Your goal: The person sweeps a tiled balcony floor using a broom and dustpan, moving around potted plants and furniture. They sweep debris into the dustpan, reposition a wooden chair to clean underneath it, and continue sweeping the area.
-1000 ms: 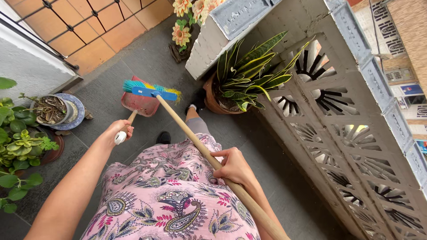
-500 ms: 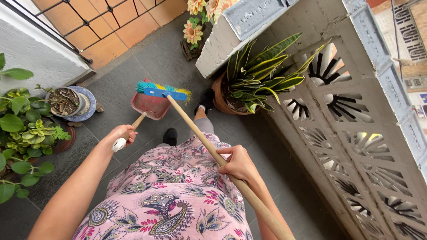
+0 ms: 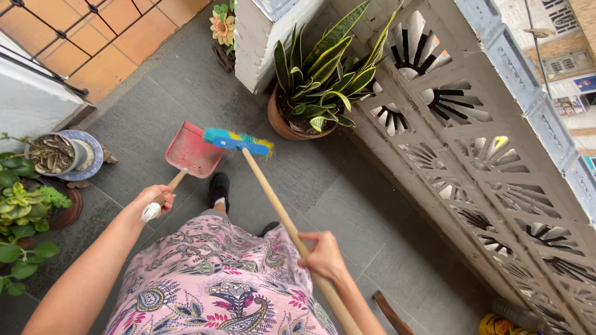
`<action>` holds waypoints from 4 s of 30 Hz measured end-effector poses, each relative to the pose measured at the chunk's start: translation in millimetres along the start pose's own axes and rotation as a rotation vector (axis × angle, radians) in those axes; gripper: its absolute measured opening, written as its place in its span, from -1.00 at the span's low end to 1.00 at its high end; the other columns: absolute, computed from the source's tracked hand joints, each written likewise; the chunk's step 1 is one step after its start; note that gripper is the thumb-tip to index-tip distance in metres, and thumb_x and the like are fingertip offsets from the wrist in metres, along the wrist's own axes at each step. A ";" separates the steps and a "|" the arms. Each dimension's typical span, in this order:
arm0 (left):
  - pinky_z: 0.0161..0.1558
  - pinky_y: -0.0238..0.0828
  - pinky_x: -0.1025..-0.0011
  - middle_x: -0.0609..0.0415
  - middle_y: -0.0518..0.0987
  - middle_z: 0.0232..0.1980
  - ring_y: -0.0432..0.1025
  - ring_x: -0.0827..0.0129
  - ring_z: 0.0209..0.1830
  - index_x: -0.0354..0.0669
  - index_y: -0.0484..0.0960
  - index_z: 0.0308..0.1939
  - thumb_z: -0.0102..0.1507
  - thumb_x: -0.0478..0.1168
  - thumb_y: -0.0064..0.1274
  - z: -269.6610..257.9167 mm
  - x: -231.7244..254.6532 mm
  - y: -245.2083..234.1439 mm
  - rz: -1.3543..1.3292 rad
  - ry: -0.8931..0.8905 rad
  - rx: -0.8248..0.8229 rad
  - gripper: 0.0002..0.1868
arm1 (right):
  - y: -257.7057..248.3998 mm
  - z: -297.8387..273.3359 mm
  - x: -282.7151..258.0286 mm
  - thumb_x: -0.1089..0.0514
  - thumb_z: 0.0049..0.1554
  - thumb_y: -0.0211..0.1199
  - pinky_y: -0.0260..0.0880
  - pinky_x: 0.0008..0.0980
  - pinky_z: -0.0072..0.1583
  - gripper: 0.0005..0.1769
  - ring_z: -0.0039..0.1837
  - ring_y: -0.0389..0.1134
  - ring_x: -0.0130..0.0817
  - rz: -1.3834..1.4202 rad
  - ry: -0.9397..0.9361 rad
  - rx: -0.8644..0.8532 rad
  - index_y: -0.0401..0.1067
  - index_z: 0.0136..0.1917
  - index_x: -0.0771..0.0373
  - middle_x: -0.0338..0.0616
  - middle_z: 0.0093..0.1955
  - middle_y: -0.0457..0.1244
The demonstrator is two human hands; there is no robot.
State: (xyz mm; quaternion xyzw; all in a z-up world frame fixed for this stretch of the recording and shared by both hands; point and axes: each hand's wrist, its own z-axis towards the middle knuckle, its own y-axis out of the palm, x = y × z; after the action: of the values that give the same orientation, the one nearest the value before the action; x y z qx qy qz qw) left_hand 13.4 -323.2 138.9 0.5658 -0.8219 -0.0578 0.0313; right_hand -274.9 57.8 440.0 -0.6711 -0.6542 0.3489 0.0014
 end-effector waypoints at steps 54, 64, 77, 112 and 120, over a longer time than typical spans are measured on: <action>-0.62 0.13 0.33 0.13 0.25 -0.62 0.16 0.39 -0.71 -0.30 0.38 -0.24 0.37 -0.08 -0.09 105.5 -274.6 129.7 0.290 -0.139 0.130 -0.70 | -180.6 224.5 457.5 0.52 -0.11 0.30 0.29 -0.38 -0.40 -0.23 -0.44 0.30 -0.36 0.612 0.395 0.287 0.36 0.40 0.37 0.03 -0.31 0.34; -0.66 0.26 0.33 0.02 0.37 -0.58 0.24 0.33 -0.70 -0.27 0.36 -0.14 0.43 -0.13 -0.24 117.7 -270.3 144.0 0.366 -0.042 0.114 -0.76 | -74.2 257.3 449.1 0.41 0.06 0.23 0.40 -0.35 -0.34 -0.44 -0.40 0.32 -0.39 0.383 0.253 0.071 0.43 0.36 0.29 -0.10 -0.34 0.30; -0.63 0.28 0.36 0.10 0.34 -0.58 0.25 0.37 -0.70 -0.20 0.27 -0.25 0.45 -0.09 -0.27 105.6 -272.7 85.9 0.407 -0.075 -0.053 -0.72 | 230.7 -69.5 326.1 0.54 -0.17 0.28 0.25 -0.32 -0.45 -0.08 -0.51 0.24 -0.37 0.596 0.391 -0.079 0.30 0.49 0.32 -0.05 -0.41 0.31; -0.59 0.15 0.37 0.15 0.26 -0.59 0.15 0.44 -0.69 -0.21 0.34 -0.28 0.44 -0.02 -0.23 166.3 -601.3 187.8 0.356 -0.136 0.193 -0.65 | -70.1 54.8 819.8 0.51 -0.16 0.22 0.31 -0.38 -0.43 -0.43 -0.45 0.32 -0.36 0.870 0.229 0.570 0.50 0.18 0.61 0.04 -0.31 0.35; -0.61 0.25 0.16 0.02 0.33 -0.63 0.24 0.18 -0.68 -0.13 0.32 -0.20 0.41 -0.09 -0.24 150.6 -565.6 210.6 0.519 0.016 0.120 -0.79 | 133.3 -85.2 673.6 0.48 -0.13 0.25 0.30 -0.34 -0.45 -0.30 -0.50 0.33 -0.37 0.790 0.349 0.099 0.46 0.33 0.34 0.01 -0.39 0.39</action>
State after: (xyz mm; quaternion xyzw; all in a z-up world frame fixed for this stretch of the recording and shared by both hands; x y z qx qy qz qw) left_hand 3.1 288.3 24.9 0.3375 -0.9411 0.0053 0.0177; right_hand -184.9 669.3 129.2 -0.9179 -0.3195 0.2350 0.0105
